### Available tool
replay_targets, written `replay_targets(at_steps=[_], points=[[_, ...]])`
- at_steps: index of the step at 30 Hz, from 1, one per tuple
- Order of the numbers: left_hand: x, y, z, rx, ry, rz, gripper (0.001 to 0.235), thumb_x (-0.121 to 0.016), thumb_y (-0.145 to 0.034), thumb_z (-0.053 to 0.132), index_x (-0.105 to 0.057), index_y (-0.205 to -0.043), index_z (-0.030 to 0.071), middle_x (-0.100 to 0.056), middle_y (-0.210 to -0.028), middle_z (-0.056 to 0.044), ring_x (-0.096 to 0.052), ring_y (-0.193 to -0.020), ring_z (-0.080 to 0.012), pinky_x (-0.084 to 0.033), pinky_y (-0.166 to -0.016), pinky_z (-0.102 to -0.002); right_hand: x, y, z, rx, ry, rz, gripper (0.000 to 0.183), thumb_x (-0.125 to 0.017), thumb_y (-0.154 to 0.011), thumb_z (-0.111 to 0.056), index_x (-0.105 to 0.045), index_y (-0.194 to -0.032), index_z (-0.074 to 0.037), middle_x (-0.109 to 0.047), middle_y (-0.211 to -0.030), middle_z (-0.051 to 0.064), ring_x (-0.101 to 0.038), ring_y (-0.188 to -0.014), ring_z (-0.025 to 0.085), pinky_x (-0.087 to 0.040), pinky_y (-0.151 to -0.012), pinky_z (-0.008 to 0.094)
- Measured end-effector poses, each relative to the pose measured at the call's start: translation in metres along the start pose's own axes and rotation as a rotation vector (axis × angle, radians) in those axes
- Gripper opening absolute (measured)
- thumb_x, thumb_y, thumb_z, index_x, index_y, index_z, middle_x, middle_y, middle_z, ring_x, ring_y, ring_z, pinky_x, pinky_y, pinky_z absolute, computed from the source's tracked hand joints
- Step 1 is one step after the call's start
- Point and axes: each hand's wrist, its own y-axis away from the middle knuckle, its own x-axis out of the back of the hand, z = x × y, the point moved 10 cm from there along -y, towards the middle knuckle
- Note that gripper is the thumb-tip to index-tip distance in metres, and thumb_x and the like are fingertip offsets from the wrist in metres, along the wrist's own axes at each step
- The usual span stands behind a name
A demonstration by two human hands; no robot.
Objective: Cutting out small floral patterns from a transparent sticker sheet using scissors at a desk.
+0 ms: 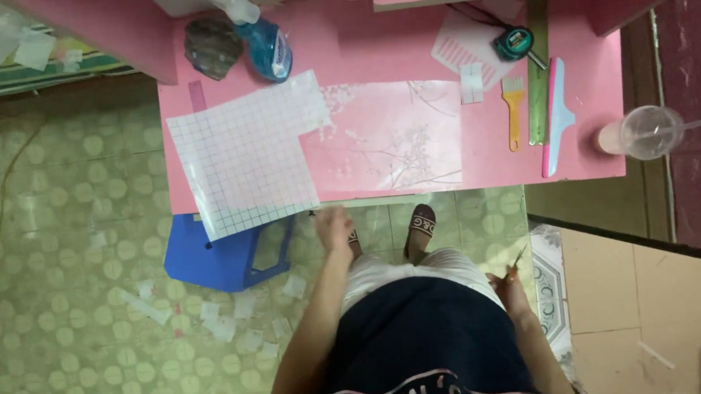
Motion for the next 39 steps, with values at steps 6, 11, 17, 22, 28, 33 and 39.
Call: replay_targets(at_steps=[6, 11, 17, 22, 28, 33, 39], points=[[-0.061, 0.133, 0.001, 0.231, -0.664, -0.642, 0.064, -0.075, -0.092, 0.042, -0.055, -0.141, 0.006, -0.067, -0.126, -0.019, -0.064, -0.121, -0.034, -0.053, -0.102, -0.048, 0.005, 0.04, 0.049, 0.118, 2.675, -0.037, 0.079, -0.049, -0.097, -0.076, -0.067, -0.118, -0.002, -0.06, -0.07, 0.007, -0.052, -0.062, 0.017, -0.039, -0.053, 0.024], [-0.145, 0.231, 0.078, 0.018, -0.759, -1.147, 0.071, -0.071, -0.093, 0.046, -0.054, -0.142, -0.003, -0.058, -0.137, -0.032, -0.052, -0.133, -0.0475, -0.045, -0.109, -0.056, 0.083, 0.119, 0.177, -0.058, 2.886, -0.622, 0.079, -0.038, -0.105, -0.08, -0.064, -0.117, -0.006, -0.065, -0.067, 0.013, -0.048, -0.047, 0.013, -0.024, -0.036, 0.017], [-0.178, 0.245, 0.024, 0.252, -0.148, -1.089, 0.094, -0.088, -0.086, 0.033, -0.03, -0.154, 0.004, -0.046, -0.127, -0.017, -0.056, -0.115, -0.0318, -0.063, -0.081, -0.045, 0.217, 0.171, 0.232, -0.081, 3.308, -0.738, 0.06, -0.039, -0.108, -0.051, -0.066, -0.1, 0.002, -0.059, -0.057, 0.019, -0.048, -0.039, 0.024, -0.032, -0.031, 0.029], [-0.157, 0.218, 0.043, 0.038, -0.389, -0.904, 0.065, -0.091, -0.076, 0.033, -0.066, -0.131, 0.008, -0.066, -0.116, -0.017, -0.068, -0.105, -0.0222, -0.061, -0.082, -0.033, 0.246, 0.15, 0.216, -0.438, 3.509, -0.872, 0.065, -0.042, -0.104, -0.056, -0.073, -0.082, -0.003, -0.051, -0.035, 0.012, -0.042, -0.023, 0.023, -0.032, -0.023, 0.03], [-0.154, 0.203, 0.043, -0.008, -0.575, -0.904, 0.059, -0.092, -0.071, 0.04, -0.072, -0.117, 0.009, -0.072, -0.102, -0.016, -0.07, -0.101, -0.0272, -0.058, -0.086, -0.039, 0.246, 0.143, 0.208, -0.318, 3.439, -0.728, 0.048, -0.06, -0.1, -0.044, -0.073, -0.087, 0.0, -0.048, -0.036, 0.011, -0.04, -0.025, 0.02, -0.033, -0.026, 0.029], [-0.153, 0.201, 0.053, -0.056, -0.602, -0.875, 0.043, -0.096, -0.068, 0.038, -0.073, -0.091, 0.011, -0.07, -0.084, -0.003, -0.066, -0.084, -0.0161, -0.057, -0.077, -0.031, 0.22, 0.141, 0.214, -0.023, 3.326, -0.796, 0.039, -0.084, -0.084, -0.025, -0.073, -0.105, 0.006, -0.066, -0.058, 0.016, -0.051, -0.038, 0.016, -0.037, -0.033, 0.026], [-0.159, 0.217, 0.079, -0.117, -0.624, -0.985, 0.048, -0.092, -0.075, 0.04, -0.071, -0.105, 0.009, -0.07, -0.092, -0.004, -0.064, -0.094, -0.0186, -0.053, -0.09, -0.033, 0.232, 0.143, 0.212, -0.256, 3.217, -0.601, 0.026, -0.071, -0.091, -0.014, -0.072, -0.102, 0.009, -0.054, -0.054, 0.011, -0.039, -0.039, 0.014, -0.034, -0.04, 0.026]])
